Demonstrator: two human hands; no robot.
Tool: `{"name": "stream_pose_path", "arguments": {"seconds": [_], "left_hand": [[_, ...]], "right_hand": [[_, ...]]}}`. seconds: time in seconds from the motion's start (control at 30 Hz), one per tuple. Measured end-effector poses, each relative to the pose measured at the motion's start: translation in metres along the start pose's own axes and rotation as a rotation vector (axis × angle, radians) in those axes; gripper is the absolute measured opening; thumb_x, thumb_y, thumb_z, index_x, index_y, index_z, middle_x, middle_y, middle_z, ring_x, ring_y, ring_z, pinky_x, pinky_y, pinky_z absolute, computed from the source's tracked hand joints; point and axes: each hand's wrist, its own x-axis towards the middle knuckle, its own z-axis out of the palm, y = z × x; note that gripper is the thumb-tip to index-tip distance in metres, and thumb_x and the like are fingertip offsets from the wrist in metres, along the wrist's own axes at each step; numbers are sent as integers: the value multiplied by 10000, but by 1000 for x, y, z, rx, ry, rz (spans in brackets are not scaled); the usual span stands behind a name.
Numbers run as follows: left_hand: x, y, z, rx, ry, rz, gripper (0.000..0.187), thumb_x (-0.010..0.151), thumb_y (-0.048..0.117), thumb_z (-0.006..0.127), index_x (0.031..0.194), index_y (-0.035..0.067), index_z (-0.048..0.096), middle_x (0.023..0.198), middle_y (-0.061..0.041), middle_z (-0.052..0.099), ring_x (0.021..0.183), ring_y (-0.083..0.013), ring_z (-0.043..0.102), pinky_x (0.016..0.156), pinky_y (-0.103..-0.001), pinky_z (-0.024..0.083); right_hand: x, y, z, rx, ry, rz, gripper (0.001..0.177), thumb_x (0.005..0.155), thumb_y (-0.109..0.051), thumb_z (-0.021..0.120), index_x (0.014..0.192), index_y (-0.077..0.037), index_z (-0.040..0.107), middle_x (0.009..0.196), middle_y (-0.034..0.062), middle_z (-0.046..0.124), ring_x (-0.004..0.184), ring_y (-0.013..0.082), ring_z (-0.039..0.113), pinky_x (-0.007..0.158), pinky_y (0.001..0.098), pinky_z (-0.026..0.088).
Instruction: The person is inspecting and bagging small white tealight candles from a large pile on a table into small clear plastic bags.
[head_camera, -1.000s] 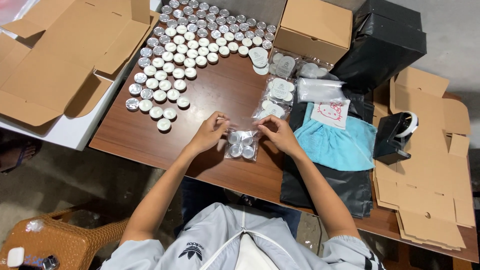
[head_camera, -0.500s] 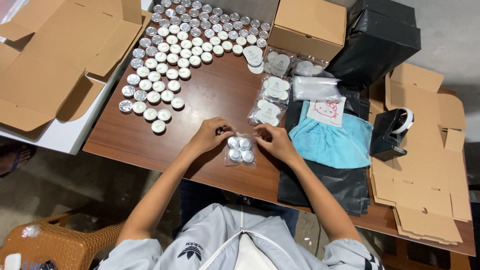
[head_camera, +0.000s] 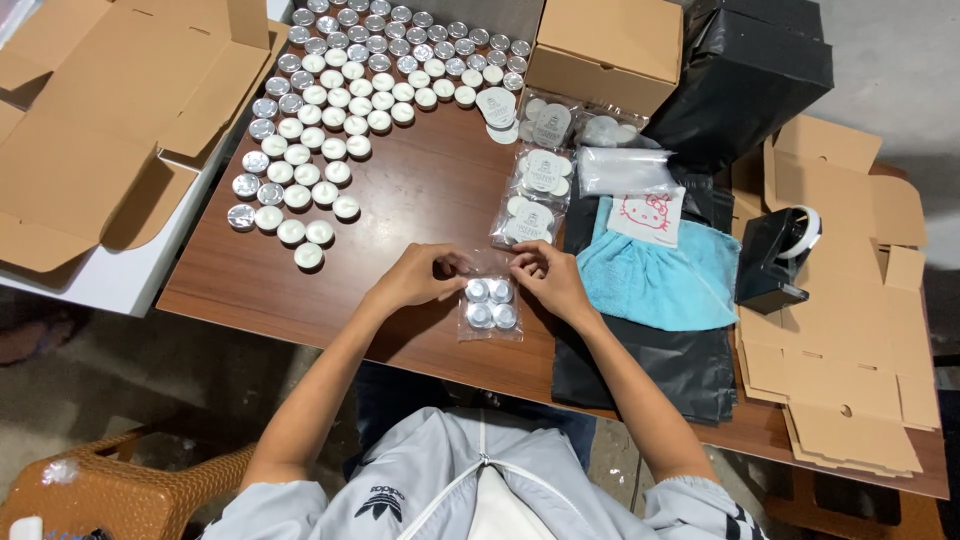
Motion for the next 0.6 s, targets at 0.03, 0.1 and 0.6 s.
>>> {"name": "stream_pose_path", "arguments": {"seconds": [0.03, 0.1, 0.6], "left_hand": [[3, -5, 5, 0, 1, 0, 369, 841, 141, 800, 1195, 59, 733, 1063, -151, 788, 985, -306, 725, 919, -435, 562], [8, -15, 15, -11, 105, 16, 264, 864, 126, 787, 1122, 76, 767, 1011, -162, 784, 990, -341, 734, 889, -435, 585], [1, -17, 17, 201, 81, 294, 141, 812, 147, 837, 940, 155, 778, 1018, -28, 799, 939, -263, 710, 857, -387, 554]], "right_hand": [[-1, -4, -2, 0, 0, -1, 336, 877, 1, 750, 1199, -64, 684, 958, 140, 770, 722, 134, 707, 582, 248, 601], [-4, -12, -7, -93, -11, -61, 314, 861, 2, 772, 1162, -82, 738, 938, 147, 784, 732, 160, 712, 585, 285, 591], [-28, -43, -22, -243, -164, -381, 188, 802, 93, 739, 915, -52, 776, 1026, 126, 798, 906, 320, 730, 756, 421, 590]]}}
